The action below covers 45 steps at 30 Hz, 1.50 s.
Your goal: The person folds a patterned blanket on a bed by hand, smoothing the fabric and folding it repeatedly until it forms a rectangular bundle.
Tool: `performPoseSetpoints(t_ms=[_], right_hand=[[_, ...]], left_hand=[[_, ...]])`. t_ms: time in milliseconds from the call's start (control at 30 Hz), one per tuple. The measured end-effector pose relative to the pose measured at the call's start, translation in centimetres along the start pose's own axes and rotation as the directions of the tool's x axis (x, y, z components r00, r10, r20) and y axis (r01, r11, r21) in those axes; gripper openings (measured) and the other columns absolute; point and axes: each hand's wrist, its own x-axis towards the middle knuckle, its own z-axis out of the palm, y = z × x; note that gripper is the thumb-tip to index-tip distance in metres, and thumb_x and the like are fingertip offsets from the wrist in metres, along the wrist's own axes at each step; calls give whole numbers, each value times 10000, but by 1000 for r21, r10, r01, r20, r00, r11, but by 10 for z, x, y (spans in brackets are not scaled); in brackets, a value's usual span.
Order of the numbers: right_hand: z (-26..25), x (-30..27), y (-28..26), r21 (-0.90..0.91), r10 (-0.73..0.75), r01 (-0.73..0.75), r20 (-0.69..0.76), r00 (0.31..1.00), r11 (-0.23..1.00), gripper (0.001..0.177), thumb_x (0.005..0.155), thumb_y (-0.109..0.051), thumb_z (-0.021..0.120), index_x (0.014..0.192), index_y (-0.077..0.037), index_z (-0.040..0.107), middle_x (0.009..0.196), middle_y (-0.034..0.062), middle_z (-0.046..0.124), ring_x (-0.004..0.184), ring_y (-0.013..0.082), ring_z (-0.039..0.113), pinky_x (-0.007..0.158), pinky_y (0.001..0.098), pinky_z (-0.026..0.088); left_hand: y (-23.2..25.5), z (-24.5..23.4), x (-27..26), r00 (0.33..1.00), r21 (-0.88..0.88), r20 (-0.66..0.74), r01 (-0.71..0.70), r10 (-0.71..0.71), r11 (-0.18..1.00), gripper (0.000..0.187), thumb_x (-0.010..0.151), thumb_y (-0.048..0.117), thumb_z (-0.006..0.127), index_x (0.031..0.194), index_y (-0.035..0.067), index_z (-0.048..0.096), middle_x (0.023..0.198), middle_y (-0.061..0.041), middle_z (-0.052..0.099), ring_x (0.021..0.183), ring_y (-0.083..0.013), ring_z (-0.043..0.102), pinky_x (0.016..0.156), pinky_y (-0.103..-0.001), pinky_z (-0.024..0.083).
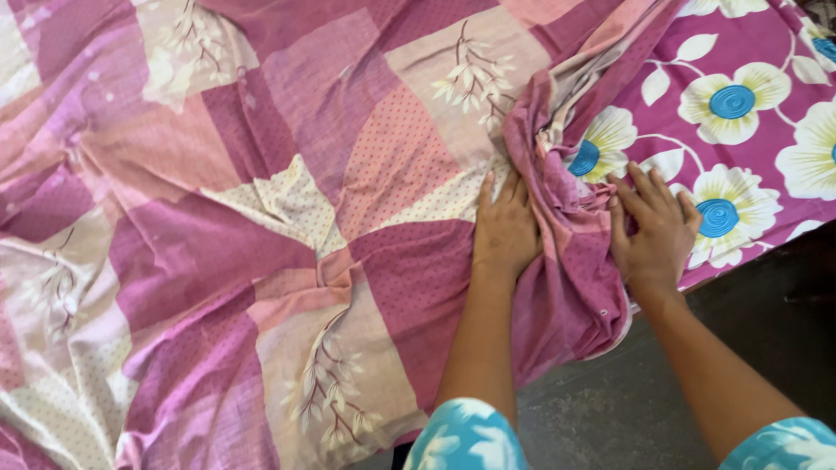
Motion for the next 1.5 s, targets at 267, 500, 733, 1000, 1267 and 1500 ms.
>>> performPoseSetpoints(t_ms=[267, 500, 733, 1000, 1267, 1500], right_hand=[[0, -4, 4, 21, -32, 32, 2, 999, 999, 228, 1141, -237, 616, 1336, -164, 709, 1532, 58, 613, 1514, 249, 488, 1222, 470, 256], [6, -5, 12, 13, -52, 52, -10, 999, 999, 239, 1137, -222, 594, 1334, -147, 708, 1505, 53, 622, 1529, 244, 497, 1227, 462, 264], [6, -9, 13, 2, -62, 62, -15, 998, 998, 224, 1166, -226, 590, 1347, -168, 710, 1512, 51, 623, 1540, 247, 497, 1235, 459, 265], [8, -9, 16, -7, -82, 82, -11, 997, 997, 228, 1182, -225, 580, 1356, -169, 717, 1513, 61, 626, 1512, 243, 494, 1257, 467, 264], [9, -13, 20, 16, -86, 86, 1, 996, 996, 239, 1164, -213, 564, 1348, -143, 701, 1529, 71, 619, 1523, 247, 488, 1288, 471, 250], [9, -11, 20, 47, -75, 75, 1, 997, 996, 238, 1146, -212, 551, 1323, -135, 689, 1526, 77, 615, 1522, 259, 475, 1284, 479, 230]], left_hand=[[20, -15, -81, 971, -368, -147, 124, -190, 922, 502, 1044, 167, 394, 1496, -1, 532, 1573, -152, 545, 1554, -248, 430, 1319, -433, 275], [27, -72, -88, 699, -796, 508, 604, -504, 35, 680, 1106, 487, 348, 1159, -131, 626, 1129, -346, 631, 1145, -457, 578, 1021, -543, 457], [42, -66, -110, 967, -48, -254, -49, 35, 998, 625, 831, 539, 528, 1140, 10, 650, 1220, -158, 690, 1250, -333, 615, 1028, -564, 435], [26, -71, -74, 803, -425, 150, 579, -577, 695, 248, 1008, 152, 477, 1202, -4, 487, 809, -302, 705, 767, -503, 682, 734, -608, 503], [-17, -51, -35, 546, -481, 311, 797, -778, 366, 416, 986, 297, 488, 1218, -44, 540, 1031, -336, 699, 989, -501, 690, 874, -569, 543], [40, -91, -79, 892, -311, 127, 450, -433, 837, 1068, 706, 818, 610, 1344, -31, 491, 1077, -178, 648, 916, -299, 674, 779, -458, 556]])
